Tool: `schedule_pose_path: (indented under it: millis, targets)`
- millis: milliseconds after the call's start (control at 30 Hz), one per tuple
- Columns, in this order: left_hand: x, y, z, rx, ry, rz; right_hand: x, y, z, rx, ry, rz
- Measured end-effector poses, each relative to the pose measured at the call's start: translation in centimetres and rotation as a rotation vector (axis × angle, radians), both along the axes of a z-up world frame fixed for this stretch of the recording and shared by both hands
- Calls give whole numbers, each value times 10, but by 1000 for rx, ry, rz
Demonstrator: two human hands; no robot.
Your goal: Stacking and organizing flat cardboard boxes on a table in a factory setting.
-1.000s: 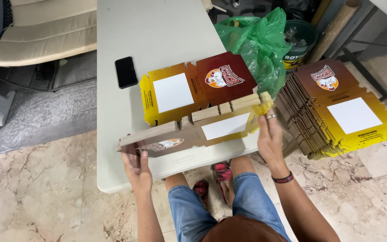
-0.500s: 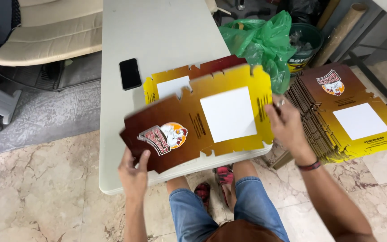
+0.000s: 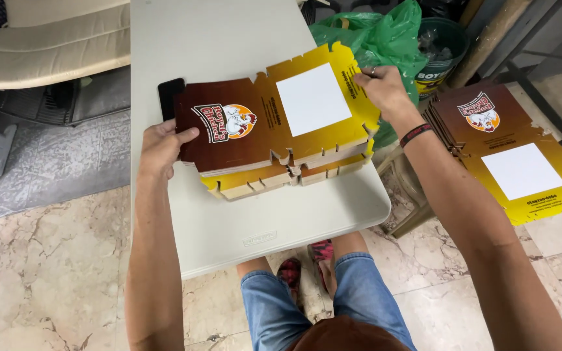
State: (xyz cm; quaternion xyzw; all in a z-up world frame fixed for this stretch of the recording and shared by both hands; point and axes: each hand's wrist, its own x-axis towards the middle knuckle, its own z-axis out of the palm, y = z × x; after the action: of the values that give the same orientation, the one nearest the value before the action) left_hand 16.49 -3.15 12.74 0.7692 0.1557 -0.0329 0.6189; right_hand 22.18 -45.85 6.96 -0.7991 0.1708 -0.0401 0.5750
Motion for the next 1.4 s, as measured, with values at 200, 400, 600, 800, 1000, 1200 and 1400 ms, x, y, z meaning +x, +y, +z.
schedule_pose_path:
  millis: [200,400,600,800,1000,1200,1400]
  targets:
    - [-3,-3,-9,33,88,26,-2,1,-7,-45,27,14]
    - [6,6,-40,106,128,-76,-23,11,8,-325,134,133]
    - [6,2,-24,145,285,-76,-21,-1,5,-357,222,167]
    - [8,-13,-3,460,390,-91,-47,34,77,-433,521,188]
    - [22,-15,-9,594,403,-98,-42,34,76,-513,528,223]
    - [12,-9,-8,488,382,-89,-39,29,71,-541,470,271]
    - [8,-22,-12,652,342,-110,-39,33,66,-575,492,248]
